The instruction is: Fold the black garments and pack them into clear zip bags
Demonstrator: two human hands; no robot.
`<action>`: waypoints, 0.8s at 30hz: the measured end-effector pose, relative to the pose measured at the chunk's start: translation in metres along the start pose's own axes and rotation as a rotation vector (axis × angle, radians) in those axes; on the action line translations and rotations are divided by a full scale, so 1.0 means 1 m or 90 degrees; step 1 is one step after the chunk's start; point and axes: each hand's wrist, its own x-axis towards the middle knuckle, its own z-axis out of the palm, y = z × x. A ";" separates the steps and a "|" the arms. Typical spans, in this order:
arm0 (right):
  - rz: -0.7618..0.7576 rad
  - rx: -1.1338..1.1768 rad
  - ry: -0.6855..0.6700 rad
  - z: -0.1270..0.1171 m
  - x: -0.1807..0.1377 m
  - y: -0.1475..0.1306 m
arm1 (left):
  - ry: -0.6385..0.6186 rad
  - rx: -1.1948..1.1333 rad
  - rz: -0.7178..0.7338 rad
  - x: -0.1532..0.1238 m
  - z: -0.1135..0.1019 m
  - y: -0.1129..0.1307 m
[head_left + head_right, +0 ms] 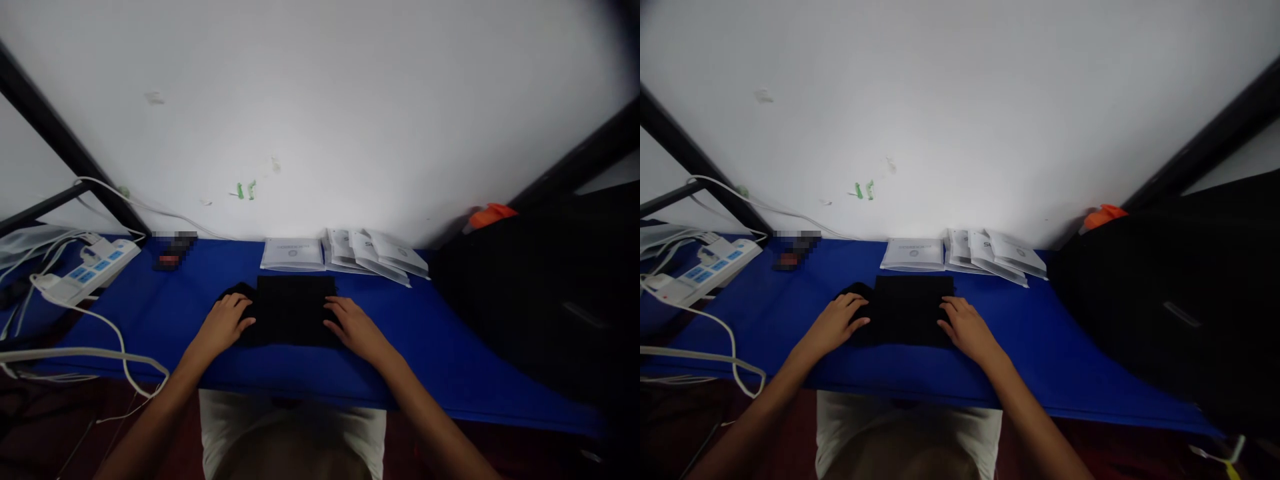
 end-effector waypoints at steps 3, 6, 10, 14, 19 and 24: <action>0.021 0.019 -0.010 0.008 0.003 0.007 | -0.031 -0.025 -0.028 0.006 0.001 -0.008; 0.047 0.063 0.004 0.003 0.012 0.009 | -0.032 -0.014 -0.032 0.020 -0.005 -0.004; 0.071 0.179 0.023 -0.028 0.003 -0.001 | -0.035 -0.050 -0.020 0.013 -0.030 0.013; 0.075 0.301 -0.097 -0.066 -0.021 0.002 | -0.197 -0.277 -0.055 -0.019 -0.061 0.024; 0.200 -0.025 0.200 -0.078 -0.011 0.066 | -0.188 -0.332 -0.081 -0.025 -0.052 0.023; 0.234 -0.381 0.128 -0.069 0.024 0.124 | -0.028 -0.125 0.009 -0.015 -0.003 0.022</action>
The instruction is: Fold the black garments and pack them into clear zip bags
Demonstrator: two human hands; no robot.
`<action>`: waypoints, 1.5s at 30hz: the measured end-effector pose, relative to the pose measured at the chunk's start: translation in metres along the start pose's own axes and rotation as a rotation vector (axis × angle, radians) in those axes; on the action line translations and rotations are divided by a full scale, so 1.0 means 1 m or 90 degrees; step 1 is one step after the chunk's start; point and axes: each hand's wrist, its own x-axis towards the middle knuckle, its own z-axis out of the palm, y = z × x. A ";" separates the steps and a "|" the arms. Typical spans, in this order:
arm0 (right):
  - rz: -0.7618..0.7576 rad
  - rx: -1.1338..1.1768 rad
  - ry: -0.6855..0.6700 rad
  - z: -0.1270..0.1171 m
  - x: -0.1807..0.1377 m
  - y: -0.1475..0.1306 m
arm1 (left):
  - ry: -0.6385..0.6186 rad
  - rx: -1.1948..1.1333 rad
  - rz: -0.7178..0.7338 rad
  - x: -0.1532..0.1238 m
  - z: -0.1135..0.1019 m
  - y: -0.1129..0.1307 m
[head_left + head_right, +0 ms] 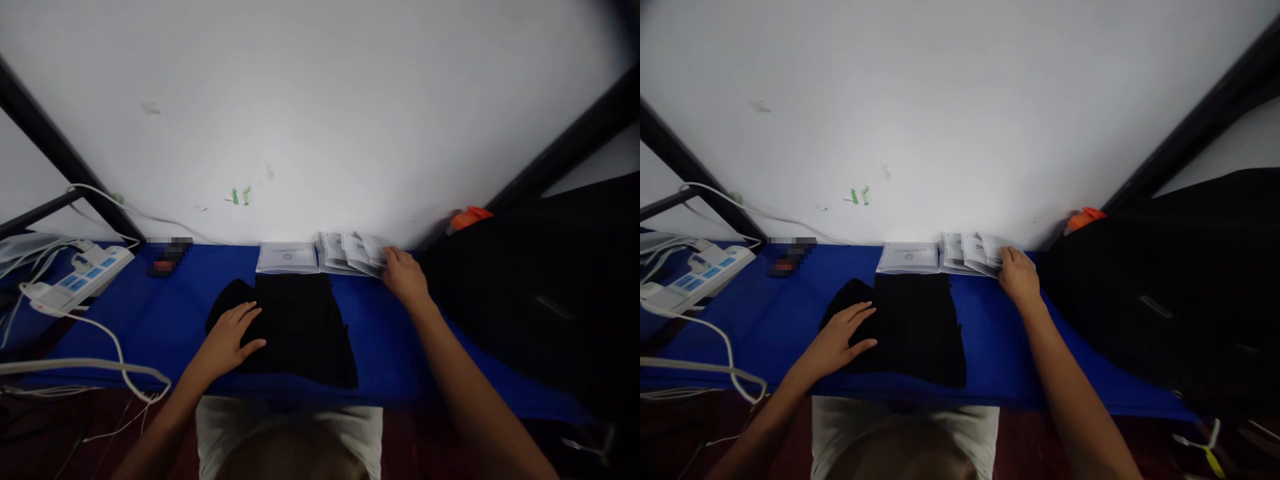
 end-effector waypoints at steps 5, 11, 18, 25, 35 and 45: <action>-0.016 -0.044 -0.017 0.011 0.016 0.001 | -0.003 0.116 0.028 -0.012 0.027 -0.003; -0.043 -0.001 0.050 -0.023 0.016 -0.029 | -0.009 0.116 0.025 -0.021 0.030 -0.002; -0.357 0.221 0.076 -0.065 -0.049 -0.183 | 0.192 -0.028 -0.005 -0.004 0.024 0.014; -0.440 0.302 -0.046 -0.048 -0.084 -0.189 | 0.206 -0.038 0.133 -0.007 0.020 0.013; -0.297 0.246 -0.010 -0.023 -0.090 -0.117 | 0.220 -0.056 0.109 0.015 0.015 0.037; -0.385 0.386 0.134 -0.049 -0.092 -0.132 | 0.213 0.031 0.199 0.040 0.019 0.078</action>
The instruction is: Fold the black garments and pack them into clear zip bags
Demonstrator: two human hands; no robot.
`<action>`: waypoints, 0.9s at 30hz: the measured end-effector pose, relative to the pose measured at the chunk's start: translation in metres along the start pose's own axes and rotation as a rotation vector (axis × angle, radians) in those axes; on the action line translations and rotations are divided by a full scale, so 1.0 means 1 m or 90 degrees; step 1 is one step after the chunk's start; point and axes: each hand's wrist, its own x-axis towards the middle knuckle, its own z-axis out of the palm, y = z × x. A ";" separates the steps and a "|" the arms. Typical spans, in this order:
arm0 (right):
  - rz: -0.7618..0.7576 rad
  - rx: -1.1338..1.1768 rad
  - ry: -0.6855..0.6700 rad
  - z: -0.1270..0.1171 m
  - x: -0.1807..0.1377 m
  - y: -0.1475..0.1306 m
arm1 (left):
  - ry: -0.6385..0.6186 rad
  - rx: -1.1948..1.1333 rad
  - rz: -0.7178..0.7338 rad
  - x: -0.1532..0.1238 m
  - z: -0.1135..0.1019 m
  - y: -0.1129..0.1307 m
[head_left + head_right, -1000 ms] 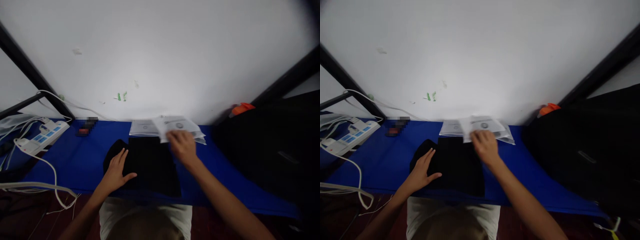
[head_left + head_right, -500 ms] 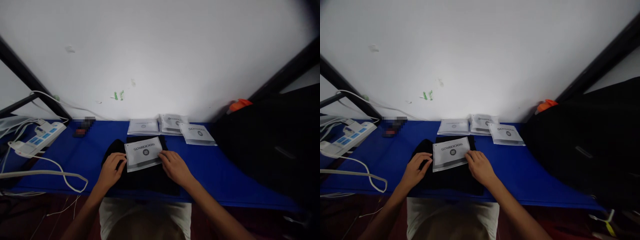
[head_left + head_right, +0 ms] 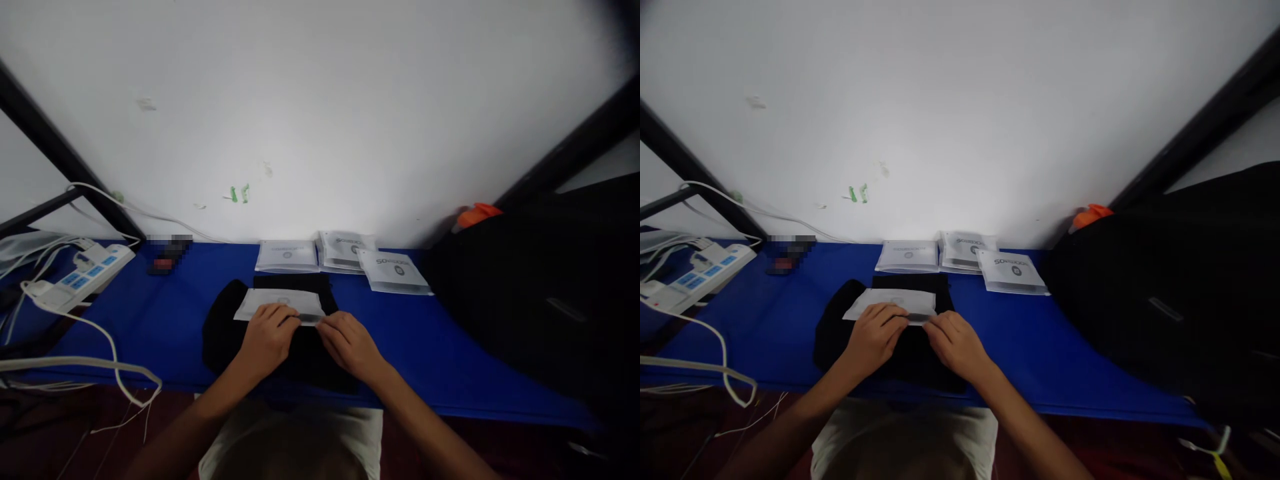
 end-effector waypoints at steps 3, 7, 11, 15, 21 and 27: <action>0.052 0.000 0.030 -0.003 0.002 0.002 | 0.040 -0.001 -0.004 0.005 -0.008 -0.001; 0.046 0.020 0.010 -0.006 0.007 0.000 | 0.036 -0.023 0.027 0.008 -0.008 0.004; 0.005 0.029 -0.013 -0.006 0.014 -0.010 | 0.065 -0.050 0.095 0.008 0.004 0.014; 0.007 0.027 -0.009 -0.006 0.015 -0.013 | 0.109 -0.043 0.092 0.003 0.007 0.013; 0.055 -0.008 0.097 -0.016 0.007 0.011 | 0.139 0.047 -0.005 -0.017 -0.021 -0.028; 0.122 0.048 0.062 -0.017 -0.010 0.022 | 0.088 0.066 -0.046 -0.049 -0.033 -0.050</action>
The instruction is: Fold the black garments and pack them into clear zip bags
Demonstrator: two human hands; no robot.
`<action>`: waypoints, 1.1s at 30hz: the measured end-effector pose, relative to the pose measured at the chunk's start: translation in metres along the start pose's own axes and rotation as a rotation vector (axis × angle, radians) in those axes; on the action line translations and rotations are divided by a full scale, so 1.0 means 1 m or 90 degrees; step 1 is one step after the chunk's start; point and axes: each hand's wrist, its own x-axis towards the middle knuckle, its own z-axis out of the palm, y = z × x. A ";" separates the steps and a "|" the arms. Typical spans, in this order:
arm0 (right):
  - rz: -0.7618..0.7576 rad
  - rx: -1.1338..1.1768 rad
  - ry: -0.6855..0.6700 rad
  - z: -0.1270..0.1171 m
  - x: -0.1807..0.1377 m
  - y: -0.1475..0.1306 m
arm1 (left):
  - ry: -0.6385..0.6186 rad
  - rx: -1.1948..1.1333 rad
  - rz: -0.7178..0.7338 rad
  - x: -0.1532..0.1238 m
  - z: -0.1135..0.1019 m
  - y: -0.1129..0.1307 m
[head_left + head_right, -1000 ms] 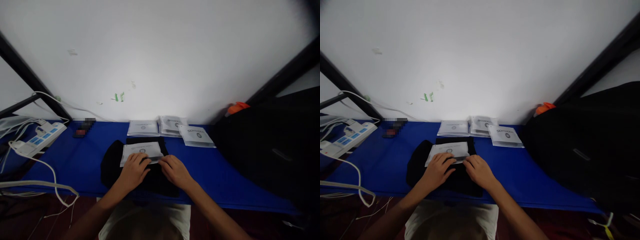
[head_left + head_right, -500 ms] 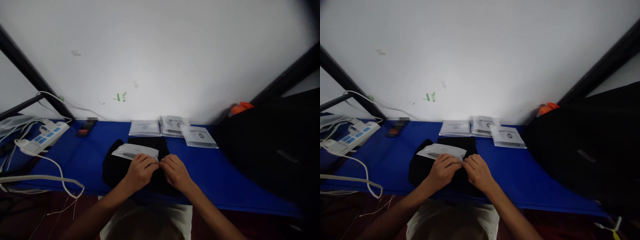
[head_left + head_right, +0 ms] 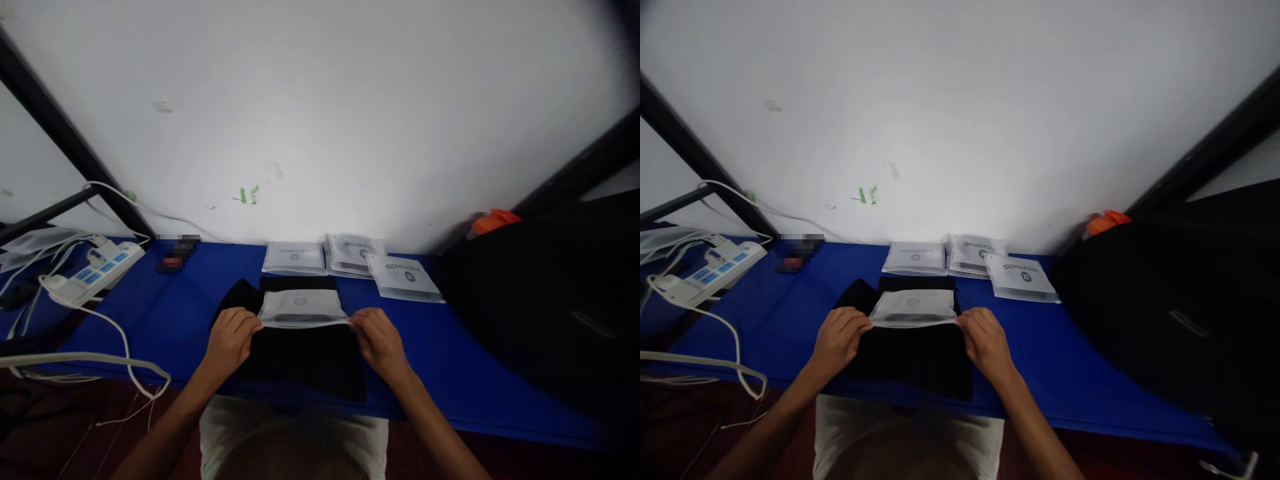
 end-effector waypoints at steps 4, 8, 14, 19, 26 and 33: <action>0.015 0.041 -0.128 -0.001 -0.010 0.001 | -0.140 -0.048 0.004 -0.008 0.007 0.007; 0.011 0.005 -0.178 -0.005 -0.013 -0.004 | -0.221 -0.063 0.030 0.000 0.019 0.018; -0.084 0.072 -0.117 0.006 0.002 -0.048 | -0.168 -0.107 -0.002 0.023 0.026 0.031; -0.043 -0.033 -0.300 0.040 0.029 -0.078 | -0.015 -0.124 -0.037 0.037 0.023 0.037; 0.091 -0.187 -0.480 0.067 0.052 -0.065 | -0.075 -0.027 0.020 0.048 0.021 0.033; -0.227 -0.035 -0.342 0.049 0.043 -0.049 | -0.265 0.034 -0.048 0.058 0.015 0.025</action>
